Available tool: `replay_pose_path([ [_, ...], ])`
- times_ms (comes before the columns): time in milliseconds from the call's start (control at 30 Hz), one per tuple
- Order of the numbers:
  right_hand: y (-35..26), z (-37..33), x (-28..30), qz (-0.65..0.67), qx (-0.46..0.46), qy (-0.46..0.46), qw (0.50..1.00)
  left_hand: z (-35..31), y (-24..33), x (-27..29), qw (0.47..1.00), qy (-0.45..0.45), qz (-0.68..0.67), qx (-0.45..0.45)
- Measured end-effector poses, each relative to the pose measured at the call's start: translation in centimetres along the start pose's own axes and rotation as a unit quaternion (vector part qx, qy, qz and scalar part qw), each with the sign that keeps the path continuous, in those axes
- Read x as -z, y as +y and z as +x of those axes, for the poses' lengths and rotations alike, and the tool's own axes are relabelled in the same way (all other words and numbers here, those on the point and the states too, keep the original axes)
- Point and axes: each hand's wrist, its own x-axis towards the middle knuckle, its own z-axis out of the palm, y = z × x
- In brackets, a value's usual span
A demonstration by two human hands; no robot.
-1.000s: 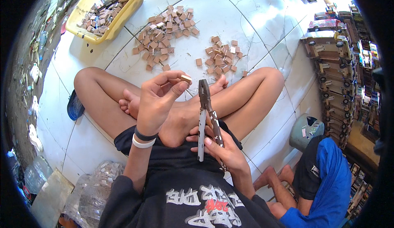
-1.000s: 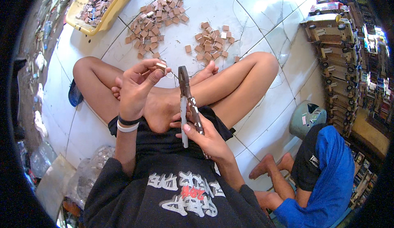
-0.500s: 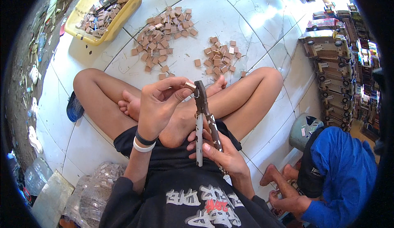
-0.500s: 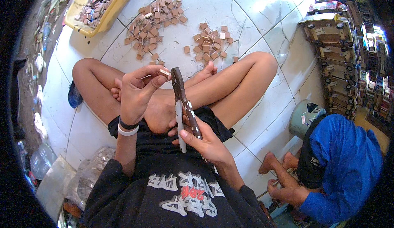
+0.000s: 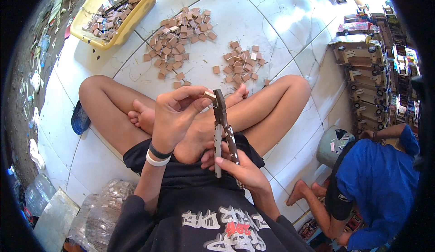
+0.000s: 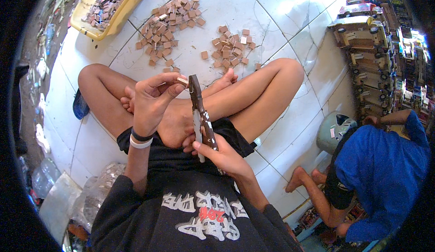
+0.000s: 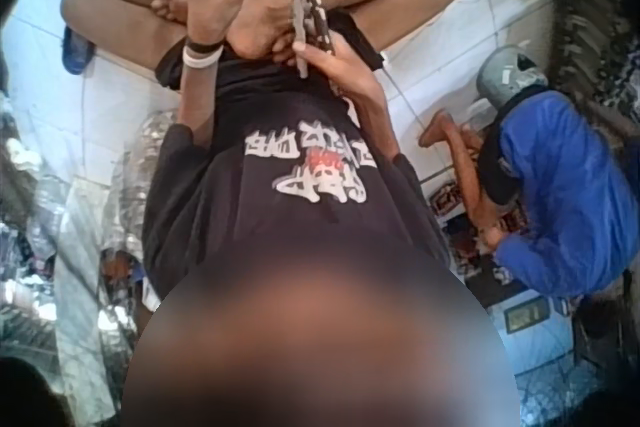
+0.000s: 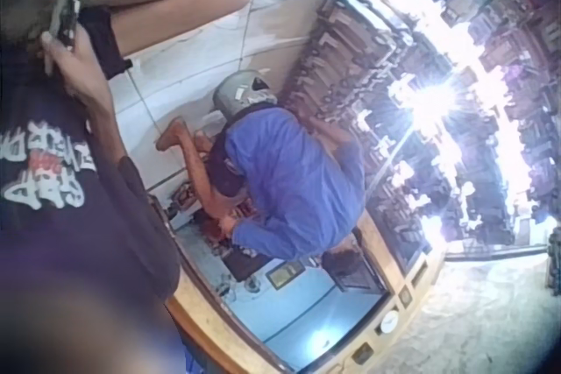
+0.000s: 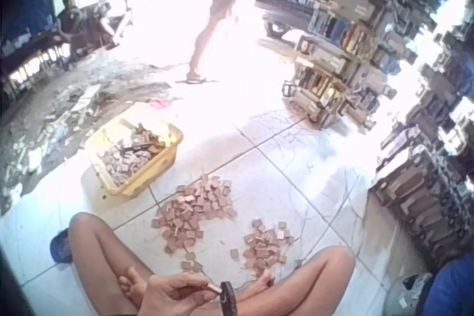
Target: The person sits cross-legged on a tiled floor and repeatedly inserts a thin wire into small rectangular cardboard blocks using a metal tool. The person picks up each block, aligns the wire, and pushes it into the block before placing the finished unit on the floor. A yellow bin and scattered blocks are visible nearby.
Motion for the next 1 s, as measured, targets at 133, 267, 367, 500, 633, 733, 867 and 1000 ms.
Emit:
replay_pose_path([
  [133,2.0,1.2,0.3,-0.027,-0.007,0.000,1.000,0.0,-0.4,0.1,0.999,-0.037,0.006,-0.004],
  [267,3.4,1.1,0.8,-0.077,0.007,0.051,0.996,0.1,-0.6,0.6,0.998,-0.056,-0.002,-0.015],
  [367,3.9,0.9,0.7,-0.124,0.028,0.087,0.988,0.3,-0.6,0.5,0.997,-0.073,0.000,-0.030],
  [500,4.2,1.5,0.4,-0.264,0.069,0.209,0.939,0.4,-0.6,0.0,0.995,-0.075,-0.006,-0.065],
  [633,4.0,2.2,1.2,-0.078,0.027,0.232,0.969,0.4,-1.2,-0.3,0.999,-0.024,0.038,-0.015],
  [733,3.8,2.2,1.5,-0.050,0.031,0.272,0.961,2.4,-3.3,-0.3,0.974,-0.034,0.204,0.096],
  [867,3.4,2.1,1.1,-0.007,0.054,0.270,0.961,5.1,-7.6,-1.7,0.982,0.018,0.187,-0.005],
  [1000,2.7,1.5,1.0,0.023,0.049,0.250,0.967,7.2,-9.0,1.2,0.913,0.084,0.397,-0.046],
])
